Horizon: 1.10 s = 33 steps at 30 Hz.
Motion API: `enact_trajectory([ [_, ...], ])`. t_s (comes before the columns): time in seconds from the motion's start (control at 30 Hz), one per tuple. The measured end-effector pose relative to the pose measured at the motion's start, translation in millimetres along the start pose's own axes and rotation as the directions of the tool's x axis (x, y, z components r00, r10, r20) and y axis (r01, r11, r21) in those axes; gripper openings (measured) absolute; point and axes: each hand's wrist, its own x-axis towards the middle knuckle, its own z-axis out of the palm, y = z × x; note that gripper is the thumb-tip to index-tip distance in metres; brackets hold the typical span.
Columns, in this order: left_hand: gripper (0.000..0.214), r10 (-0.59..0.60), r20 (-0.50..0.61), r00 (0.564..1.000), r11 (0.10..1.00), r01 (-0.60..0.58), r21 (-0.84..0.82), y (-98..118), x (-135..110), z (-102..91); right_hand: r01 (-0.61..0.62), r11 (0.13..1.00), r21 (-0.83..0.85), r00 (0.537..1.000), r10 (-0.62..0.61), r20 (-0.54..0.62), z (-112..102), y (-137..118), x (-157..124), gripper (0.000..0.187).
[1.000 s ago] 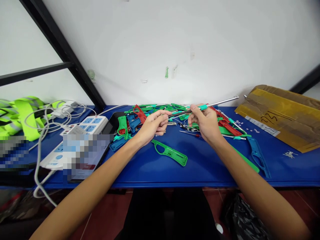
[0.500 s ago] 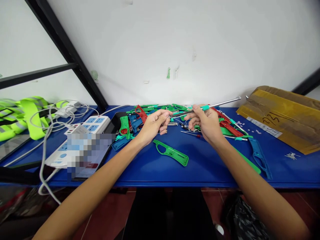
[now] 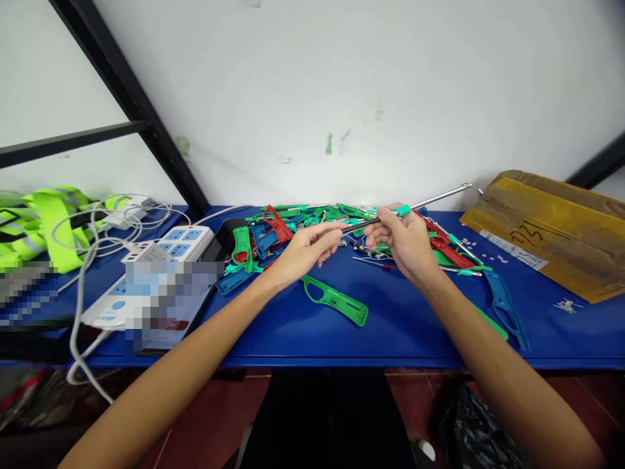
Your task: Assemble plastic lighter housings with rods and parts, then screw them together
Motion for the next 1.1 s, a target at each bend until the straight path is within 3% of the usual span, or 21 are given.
enact_trajectory([
  [0.3, 0.029, 0.201, -0.088, 0.976, 0.914, -0.154, 0.375, -11, 1, -0.2, -0.026, 1.000, 0.018, 0.999, 0.025, 0.037, 4, -2, -3, 0.048],
  [0.37, 0.027, 0.311, -0.057, 0.949, 0.816, -0.236, 0.527, -12, 0, -1.6, -0.026, 0.999, 0.021, 0.999, 0.025, 0.039, 4, -1, -3, 0.048],
  [0.5, 0.025, 0.529, 0.040, 0.848, 0.575, -0.392, 0.718, -13, -1, -4.7, -0.042, 0.999, 0.027, 0.999, 0.041, 0.031, 5, 0, -3, 0.048],
  [0.63, 0.027, 0.600, 0.096, 0.794, 0.465, -0.444, 0.765, -15, -1, -7.6, -0.046, 0.999, 0.014, 0.996, 0.045, 0.074, 8, -2, -4, 0.055],
  [0.83, 0.028, 0.618, 0.137, 0.774, 0.425, -0.475, 0.770, -14, -1, -8.2, -0.093, 0.995, 0.044, 0.987, 0.086, 0.134, 12, -2, -6, 0.069],
  [0.97, 0.029, 0.634, 0.138, 0.761, 0.415, -0.485, 0.770, -15, -2, -6.3, -0.118, 0.992, 0.051, 0.973, 0.105, 0.207, 14, 0, -8, 0.055],
  [1.1, 0.031, 0.608, 0.144, 0.781, 0.469, -0.499, 0.729, -17, -4, -2.0, -0.145, 0.985, 0.097, 0.967, 0.121, 0.223, 17, -1, -11, 0.046],
])
